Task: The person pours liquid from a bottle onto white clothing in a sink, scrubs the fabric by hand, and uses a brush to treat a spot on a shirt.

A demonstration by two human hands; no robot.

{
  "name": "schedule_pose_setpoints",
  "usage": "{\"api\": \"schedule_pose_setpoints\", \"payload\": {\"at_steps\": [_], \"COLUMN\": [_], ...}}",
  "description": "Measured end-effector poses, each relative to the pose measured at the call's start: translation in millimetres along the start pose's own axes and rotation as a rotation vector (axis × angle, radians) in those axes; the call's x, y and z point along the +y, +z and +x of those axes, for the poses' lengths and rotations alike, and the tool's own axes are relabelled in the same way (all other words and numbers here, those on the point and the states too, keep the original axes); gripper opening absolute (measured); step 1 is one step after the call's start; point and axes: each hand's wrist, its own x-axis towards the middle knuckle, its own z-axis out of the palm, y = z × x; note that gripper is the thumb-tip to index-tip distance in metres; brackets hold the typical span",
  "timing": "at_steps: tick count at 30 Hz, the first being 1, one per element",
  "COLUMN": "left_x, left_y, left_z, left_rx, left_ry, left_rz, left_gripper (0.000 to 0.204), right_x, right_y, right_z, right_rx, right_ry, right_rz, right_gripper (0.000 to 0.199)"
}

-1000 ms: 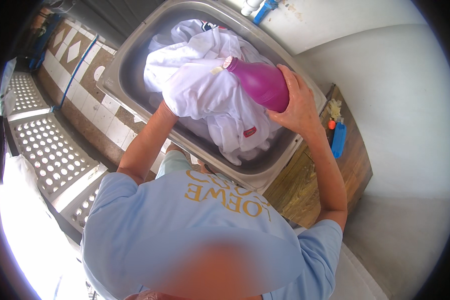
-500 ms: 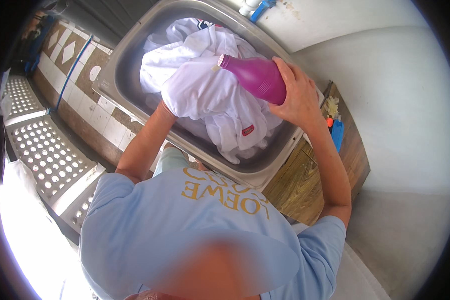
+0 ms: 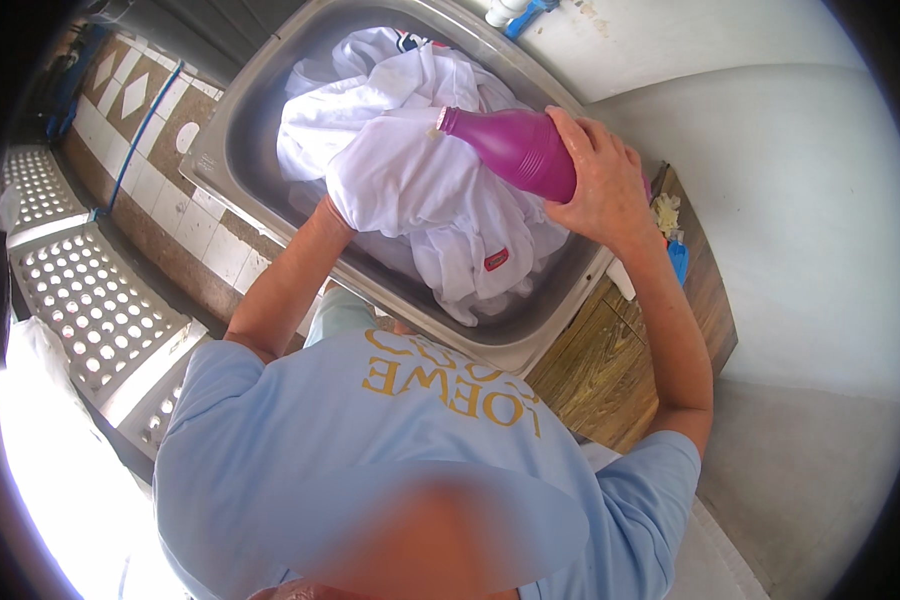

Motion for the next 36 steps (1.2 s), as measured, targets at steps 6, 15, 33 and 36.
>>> {"api": "schedule_pose_setpoints", "payload": {"at_steps": [6, 15, 33, 36], "left_x": [0.3, -4.5, 0.5, 5.3], "left_y": [11.5, 11.0, 32.7, 41.0], "left_z": [2.5, 4.0, 12.4, 13.9], "left_rx": [-0.080, 0.101, -0.027, -0.030], "left_ry": [-0.068, -0.035, 0.172, 0.206], "left_rz": [-0.184, 0.202, 1.502, 1.790], "left_gripper": [0.044, 0.048, 0.046, 0.046], "right_x": [2.5, 3.0, 7.4, 11.8], "right_y": [0.6, -1.4, 2.9, 20.6], "right_z": [0.9, -0.1, -8.0, -16.6], "right_rx": [-0.023, -0.048, -0.045, 0.038], "right_ry": [0.014, 0.030, 0.038, 0.044], "right_rz": [-0.021, -0.014, 0.050, 0.222], "right_gripper": [0.090, 0.091, 0.092, 0.091]}}
